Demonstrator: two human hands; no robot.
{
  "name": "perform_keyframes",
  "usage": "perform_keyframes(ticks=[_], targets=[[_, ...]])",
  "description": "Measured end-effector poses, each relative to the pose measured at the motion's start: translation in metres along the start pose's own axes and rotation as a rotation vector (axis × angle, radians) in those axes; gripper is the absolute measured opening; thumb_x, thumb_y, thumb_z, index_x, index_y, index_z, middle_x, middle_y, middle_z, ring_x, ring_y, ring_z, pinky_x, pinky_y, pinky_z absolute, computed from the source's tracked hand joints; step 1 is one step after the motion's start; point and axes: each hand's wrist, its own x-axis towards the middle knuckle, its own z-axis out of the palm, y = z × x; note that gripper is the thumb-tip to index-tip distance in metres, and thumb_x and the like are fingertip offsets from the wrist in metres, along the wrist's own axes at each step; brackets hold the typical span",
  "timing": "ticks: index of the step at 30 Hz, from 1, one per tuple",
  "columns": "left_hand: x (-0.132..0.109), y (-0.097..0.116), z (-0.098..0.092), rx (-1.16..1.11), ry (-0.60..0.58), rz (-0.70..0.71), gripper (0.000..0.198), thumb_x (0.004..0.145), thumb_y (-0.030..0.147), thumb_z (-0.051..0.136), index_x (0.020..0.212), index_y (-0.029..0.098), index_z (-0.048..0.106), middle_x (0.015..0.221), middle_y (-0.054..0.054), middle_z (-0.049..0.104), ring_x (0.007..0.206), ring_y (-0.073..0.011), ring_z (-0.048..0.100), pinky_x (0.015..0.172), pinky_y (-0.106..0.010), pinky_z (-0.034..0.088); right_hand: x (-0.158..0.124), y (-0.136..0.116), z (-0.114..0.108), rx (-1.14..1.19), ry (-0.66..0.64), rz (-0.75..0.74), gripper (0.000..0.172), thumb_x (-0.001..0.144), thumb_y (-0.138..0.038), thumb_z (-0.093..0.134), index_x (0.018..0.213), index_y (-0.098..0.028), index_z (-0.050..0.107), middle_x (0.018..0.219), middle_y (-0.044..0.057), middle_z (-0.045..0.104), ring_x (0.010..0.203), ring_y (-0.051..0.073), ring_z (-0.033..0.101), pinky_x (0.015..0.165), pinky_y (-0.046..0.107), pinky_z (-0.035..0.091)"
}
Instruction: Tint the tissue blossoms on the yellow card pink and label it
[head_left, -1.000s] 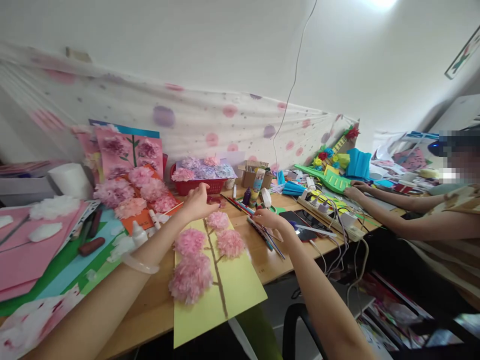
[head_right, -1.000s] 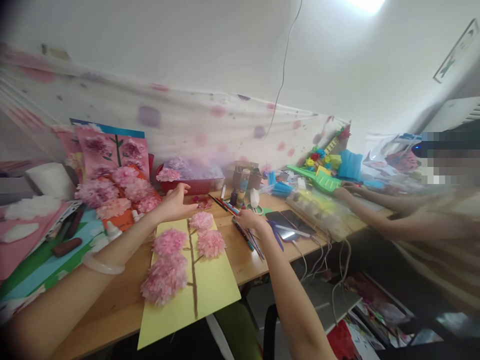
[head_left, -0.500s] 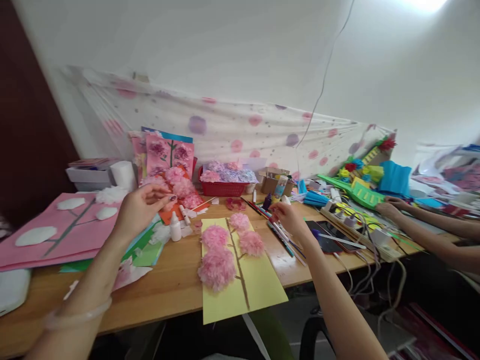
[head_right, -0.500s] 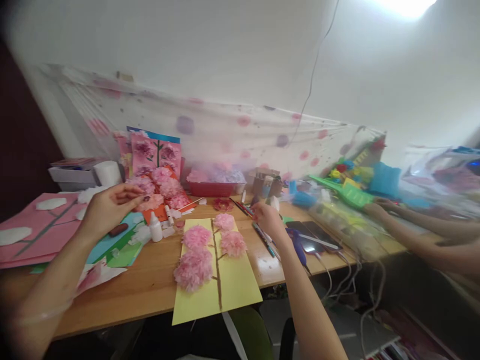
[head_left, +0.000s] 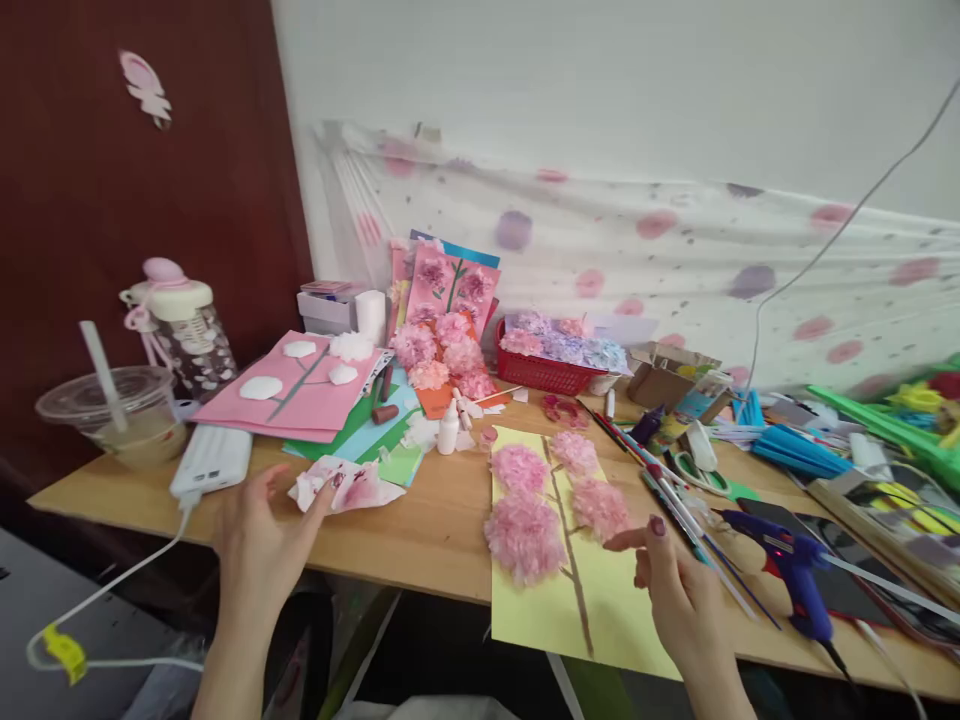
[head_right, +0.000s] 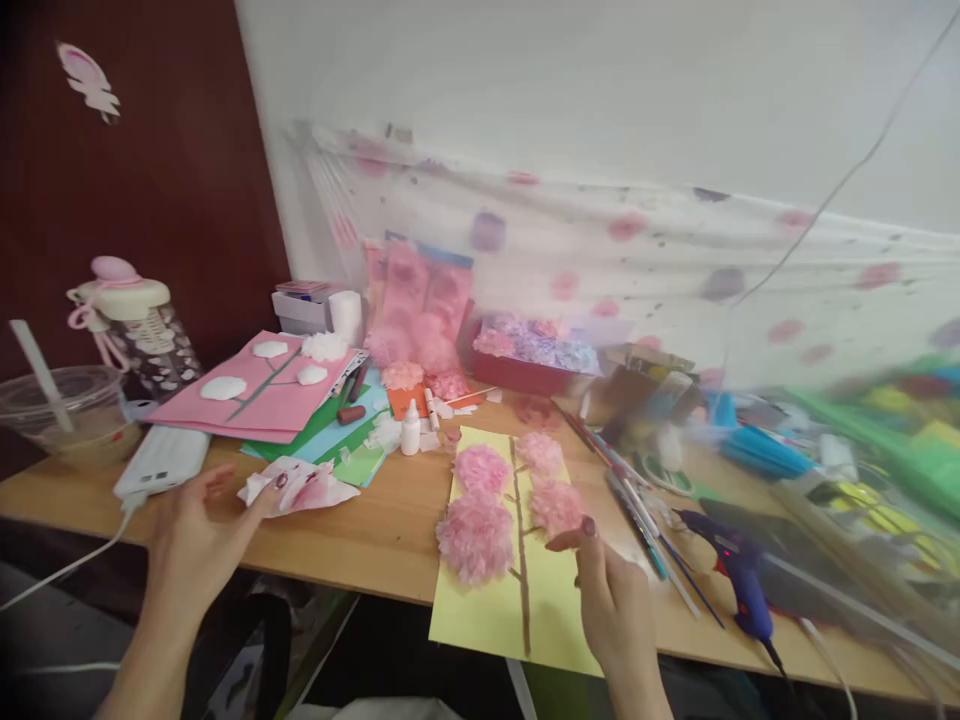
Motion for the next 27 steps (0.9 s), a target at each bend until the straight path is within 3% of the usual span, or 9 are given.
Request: perform_keyframes(ticks=[2, 4, 8, 11, 14, 17, 19, 23, 27], targets=[[-0.002, -0.005, 0.001, 0.115, -0.046, -0.124, 0.066, 0.067, 0.065, 0.060, 0.108, 0.014, 0.065, 0.125, -0.028, 0.057, 0.123, -0.0543, 0.046, 0.097, -0.073, 0.034, -0.013, -0.010, 0.003, 0.035, -0.028, 0.020, 0.071, 0.094, -0.072, 0.034, 0.069, -0.019, 0.074, 0.048, 0.003, 0.050, 0.052, 0.019, 0.054, 0.055, 0.030, 0.042], [-0.006, -0.006, 0.004, 0.129, -0.085, -0.187, 0.053, 0.071, 0.061, 0.059, 0.097, 0.015, 0.066, 0.130, -0.030, 0.053, 0.130, -0.0591, 0.037, 0.096, -0.078, 0.028, -0.026, -0.024, 0.015, 0.086, -0.098, 0.026, 0.068, 0.092, -0.073, 0.039, 0.073, -0.018, 0.075, 0.048, 0.001, 0.047, 0.050, 0.016, 0.050, 0.052, 0.028, 0.039], [-0.010, -0.007, 0.003, -0.050, -0.121, -0.155, 0.032, 0.067, 0.049, 0.062, 0.079, 0.019, 0.064, 0.121, -0.023, 0.062, 0.131, -0.0498, 0.043, 0.109, -0.068, 0.026, -0.059, -0.060, 0.072, 0.322, -0.461, 0.119, 0.067, 0.088, -0.077, 0.045, 0.089, -0.015, 0.072, 0.049, -0.003, 0.048, 0.043, 0.012, 0.048, 0.045, 0.024, 0.039], [-0.015, -0.004, -0.002, -0.230, -0.222, -0.168, 0.045, 0.068, 0.058, 0.064, 0.090, 0.019, 0.067, 0.107, -0.016, 0.072, 0.112, -0.0407, 0.062, 0.101, -0.057, 0.044, -0.082, -0.087, 0.122, 0.541, -0.792, 0.240, 0.074, 0.081, -0.078, 0.056, 0.115, -0.013, 0.064, 0.074, 0.005, 0.068, 0.048, 0.013, 0.060, 0.043, 0.023, 0.046], [-0.027, 0.009, -0.007, -0.485, -0.350, -0.204, 0.056, 0.070, 0.065, 0.067, 0.101, 0.018, 0.067, 0.101, -0.011, 0.076, 0.096, -0.0302, 0.071, 0.085, -0.042, 0.057, -0.092, -0.106, 0.151, 0.748, -0.788, 0.309, 0.084, 0.078, -0.070, 0.068, 0.139, -0.015, 0.051, 0.112, 0.015, 0.071, 0.082, 0.022, 0.073, 0.053, 0.028, 0.058], [-0.042, 0.033, -0.010, -0.886, -0.417, -0.378, 0.056, 0.061, 0.052, 0.085, 0.098, 0.015, 0.068, 0.100, -0.011, 0.076, 0.090, -0.0262, 0.072, 0.074, -0.032, 0.058, -0.092, -0.112, 0.158, 0.963, -0.710, 0.324, 0.078, 0.081, -0.061, 0.071, 0.143, -0.019, 0.048, 0.126, 0.015, 0.069, 0.104, 0.026, 0.071, 0.078, 0.038, 0.063], [-0.050, 0.050, -0.010, -1.035, -0.416, -0.488, 0.057, 0.057, 0.046, 0.090, 0.099, 0.014, 0.069, 0.101, -0.010, 0.076, 0.087, -0.0247, 0.071, 0.064, -0.027, 0.057, -0.089, -0.111, 0.156, 1.084, -0.610, 0.343, 0.079, 0.081, -0.056, 0.075, 0.146, -0.022, 0.044, 0.132, 0.013, 0.067, 0.113, 0.027, 0.069, 0.085, 0.039, 0.061], [-0.061, 0.074, -0.006, -1.132, -0.386, -0.617, 0.056, 0.050, 0.035, 0.093, 0.097, 0.015, 0.069, 0.101, -0.008, 0.075, 0.081, -0.0215, 0.071, 0.059, -0.024, 0.058, -0.080, -0.109, 0.148, 1.204, -0.447, 0.371, 0.094, 0.081, -0.044, 0.079, 0.157, -0.028, 0.026, 0.142, 0.012, 0.061, 0.124, 0.029, 0.064, 0.096, 0.042, 0.057], [-0.072, 0.078, 0.002, -1.152, -0.402, -0.634, 0.064, 0.050, 0.031, 0.092, 0.107, 0.017, 0.068, 0.099, -0.007, 0.075, 0.072, -0.0197, 0.069, 0.051, -0.023, 0.053, -0.069, -0.106, 0.141, 1.239, -0.380, 0.355, 0.094, 0.085, -0.040, 0.075, 0.160, -0.027, 0.019, 0.142, 0.012, 0.062, 0.127, 0.029, 0.062, 0.106, 0.047, 0.051]])
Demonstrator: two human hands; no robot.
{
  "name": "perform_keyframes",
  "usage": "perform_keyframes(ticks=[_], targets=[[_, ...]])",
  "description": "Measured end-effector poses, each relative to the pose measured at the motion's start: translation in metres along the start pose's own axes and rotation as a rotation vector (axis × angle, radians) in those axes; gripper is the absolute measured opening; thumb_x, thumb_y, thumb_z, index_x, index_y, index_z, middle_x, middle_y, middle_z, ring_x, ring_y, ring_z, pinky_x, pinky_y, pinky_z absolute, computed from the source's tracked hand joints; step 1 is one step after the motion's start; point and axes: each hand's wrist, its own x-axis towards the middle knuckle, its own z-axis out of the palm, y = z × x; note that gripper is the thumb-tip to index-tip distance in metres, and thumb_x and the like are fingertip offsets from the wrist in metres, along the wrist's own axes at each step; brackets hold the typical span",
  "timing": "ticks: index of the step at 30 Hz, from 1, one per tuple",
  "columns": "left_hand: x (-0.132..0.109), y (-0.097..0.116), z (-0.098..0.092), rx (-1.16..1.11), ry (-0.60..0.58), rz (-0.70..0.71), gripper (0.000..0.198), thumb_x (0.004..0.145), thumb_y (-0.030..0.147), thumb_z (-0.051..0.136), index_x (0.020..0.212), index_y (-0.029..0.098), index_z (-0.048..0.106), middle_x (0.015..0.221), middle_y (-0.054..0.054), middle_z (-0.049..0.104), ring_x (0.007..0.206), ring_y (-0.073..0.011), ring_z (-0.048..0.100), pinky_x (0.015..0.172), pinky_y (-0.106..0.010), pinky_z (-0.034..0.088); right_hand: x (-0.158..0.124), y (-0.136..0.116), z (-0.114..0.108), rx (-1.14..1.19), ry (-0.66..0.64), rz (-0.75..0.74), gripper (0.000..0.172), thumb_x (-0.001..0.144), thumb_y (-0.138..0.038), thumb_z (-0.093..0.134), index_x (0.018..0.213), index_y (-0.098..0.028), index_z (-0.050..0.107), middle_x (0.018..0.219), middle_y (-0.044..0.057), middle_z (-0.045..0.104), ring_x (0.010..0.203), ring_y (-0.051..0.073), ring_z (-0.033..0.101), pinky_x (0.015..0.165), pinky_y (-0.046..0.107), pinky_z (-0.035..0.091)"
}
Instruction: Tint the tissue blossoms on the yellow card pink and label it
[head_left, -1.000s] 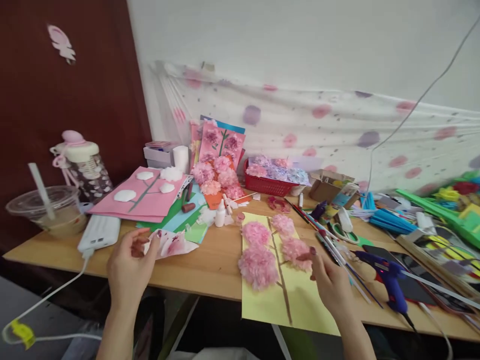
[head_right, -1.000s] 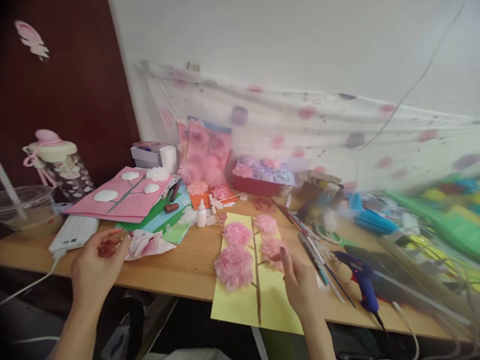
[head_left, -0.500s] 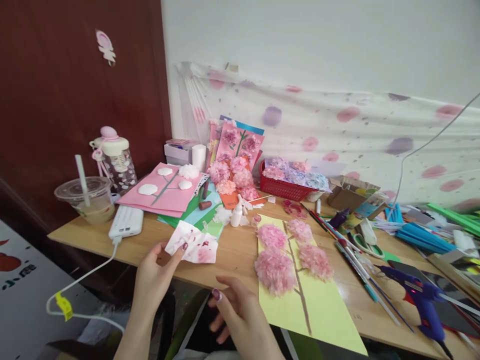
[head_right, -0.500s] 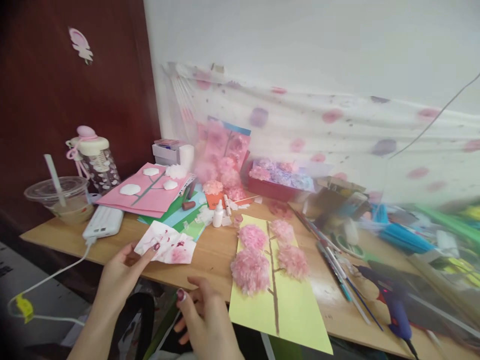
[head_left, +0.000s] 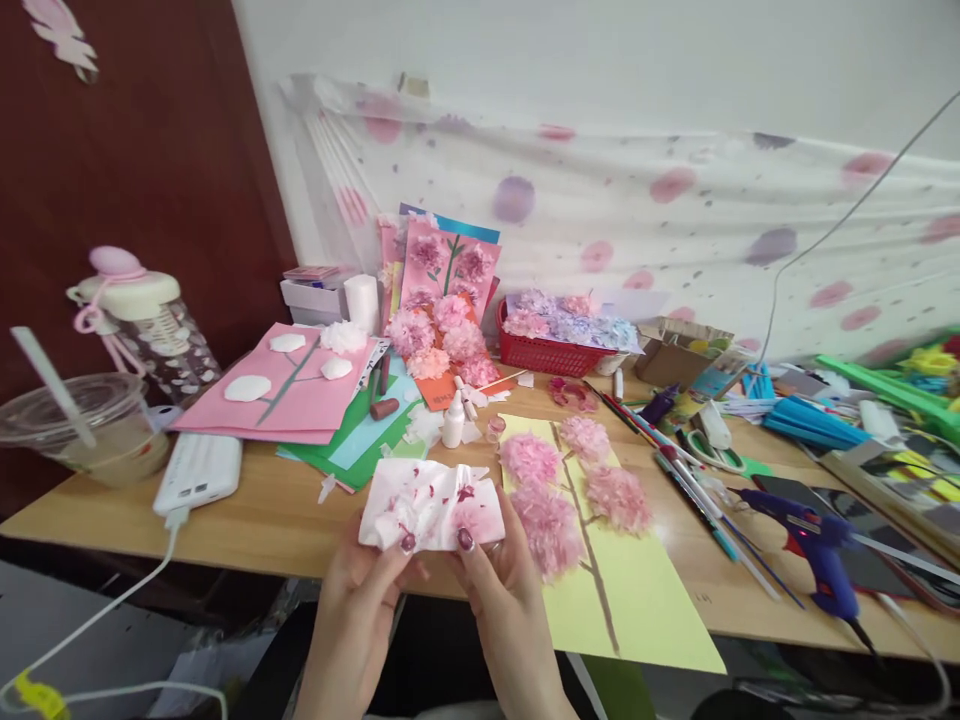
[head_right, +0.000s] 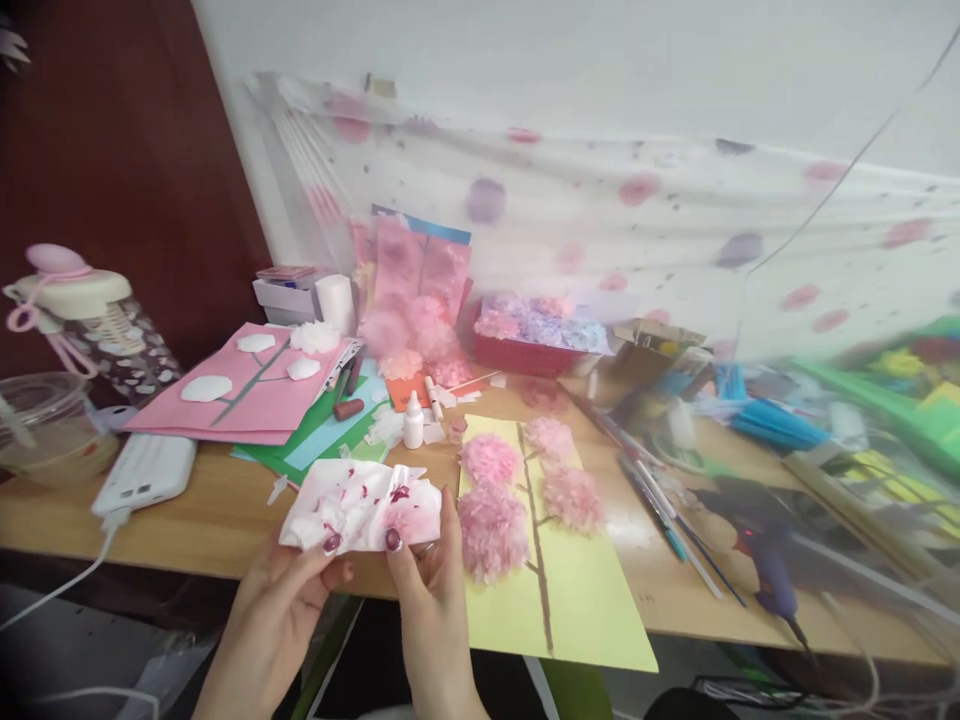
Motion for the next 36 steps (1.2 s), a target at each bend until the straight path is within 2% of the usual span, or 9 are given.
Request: perform_keyframes(ticks=[4, 7, 9, 12, 16, 24, 30, 33, 36], targets=[[-0.005, -0.014, 0.004, 0.141, -0.023, 0.075, 0.056, 0.058, 0.038, 0.089, 0.104, 0.017, 0.064, 0.089, -0.005, 0.073, 0.073, -0.0179, 0.068, 0.060, -0.023, 0.052, 0.004, 0.003, -0.012, -0.120, 0.058, -0.105, 0.088, 0.091, -0.044, 0.068, 0.161, -0.031, 0.016, 0.151, 0.010, 0.053, 0.136, 0.027, 0.054, 0.109, 0.047, 0.048], [-0.010, -0.020, 0.009, 0.235, -0.027, 0.214, 0.051, 0.066, 0.040, 0.084, 0.106, 0.023, 0.057, 0.103, -0.004, 0.071, 0.093, -0.0193, 0.070, 0.078, -0.025, 0.055, 0.004, 0.008, -0.020, -0.286, 0.103, -0.176, 0.084, 0.095, -0.045, 0.061, 0.162, -0.033, 0.011, 0.158, 0.008, 0.044, 0.145, 0.026, 0.042, 0.115, 0.048, 0.042], [-0.014, -0.023, 0.013, 0.262, -0.051, 0.280, 0.048, 0.071, 0.039, 0.082, 0.108, 0.025, 0.054, 0.108, -0.004, 0.068, 0.096, -0.0183, 0.069, 0.082, -0.025, 0.055, 0.003, 0.011, -0.022, -0.372, 0.129, -0.224, 0.081, 0.097, -0.045, 0.056, 0.162, -0.032, 0.009, 0.162, 0.006, 0.036, 0.150, 0.025, 0.033, 0.120, 0.049, 0.033], [-0.020, -0.025, 0.017, 0.290, -0.084, 0.281, 0.044, 0.077, 0.038, 0.077, 0.111, 0.025, 0.052, 0.110, -0.006, 0.066, 0.099, -0.0191, 0.068, 0.086, -0.027, 0.055, 0.000, 0.012, -0.019, -0.500, 0.179, -0.307, 0.072, 0.101, -0.044, 0.047, 0.162, -0.030, 0.010, 0.167, 0.006, 0.026, 0.154, 0.023, 0.023, 0.125, 0.049, 0.022], [-0.027, -0.027, 0.018, 0.313, -0.132, 0.241, 0.045, 0.081, 0.041, 0.074, 0.117, 0.025, 0.053, 0.119, -0.007, 0.067, 0.109, -0.0213, 0.067, 0.092, -0.028, 0.054, -0.004, 0.014, -0.019, -0.627, 0.160, -0.388, 0.066, 0.105, -0.040, 0.039, 0.162, -0.031, 0.007, 0.169, 0.004, 0.020, 0.156, 0.022, 0.015, 0.124, 0.046, 0.023], [-0.031, -0.035, 0.015, 0.247, -0.210, 0.184, 0.060, 0.083, 0.046, 0.071, 0.134, 0.024, 0.049, 0.134, -0.013, 0.065, 0.120, -0.0268, 0.066, 0.098, -0.033, 0.055, -0.007, 0.016, -0.020, -0.660, -0.157, -0.354, 0.064, 0.105, -0.040, 0.036, 0.163, -0.030, 0.011, 0.163, 0.007, 0.036, 0.151, 0.024, 0.032, 0.123, 0.046, 0.029], [-0.027, -0.034, 0.019, 0.217, -0.184, 0.155, 0.071, 0.072, 0.043, 0.083, 0.134, 0.024, 0.054, 0.138, -0.013, 0.063, 0.130, -0.0302, 0.059, 0.105, -0.036, 0.051, -0.012, 0.004, -0.016, -0.828, -0.327, -0.472, 0.069, 0.100, -0.022, 0.046, 0.161, -0.036, 0.018, 0.168, 0.002, 0.024, 0.155, 0.028, 0.018, 0.125, 0.052, 0.021], [-0.018, -0.031, 0.015, 0.124, -0.151, 0.075, 0.067, 0.071, 0.046, 0.083, 0.130, 0.024, 0.059, 0.131, -0.011, 0.068, 0.125, -0.0286, 0.062, 0.101, -0.034, 0.054, -0.017, 0.002, -0.020, -0.768, -0.352, -0.506, 0.062, 0.100, -0.015, 0.042, 0.156, -0.038, 0.034, 0.166, 0.001, 0.028, 0.154, 0.026, 0.022, 0.125, 0.051, 0.024], [-0.011, -0.027, 0.010, 0.059, -0.091, -0.008, 0.063, 0.066, 0.051, 0.085, 0.118, 0.020, 0.067, 0.117, -0.011, 0.074, 0.112, -0.0299, 0.069, 0.091, -0.035, 0.059, -0.020, -0.005, -0.023, -0.518, -0.255, -0.417, 0.046, 0.102, -0.021, 0.046, 0.142, -0.040, 0.054, 0.161, 0.003, 0.041, 0.149, 0.025, 0.036, 0.120, 0.048, 0.035]])
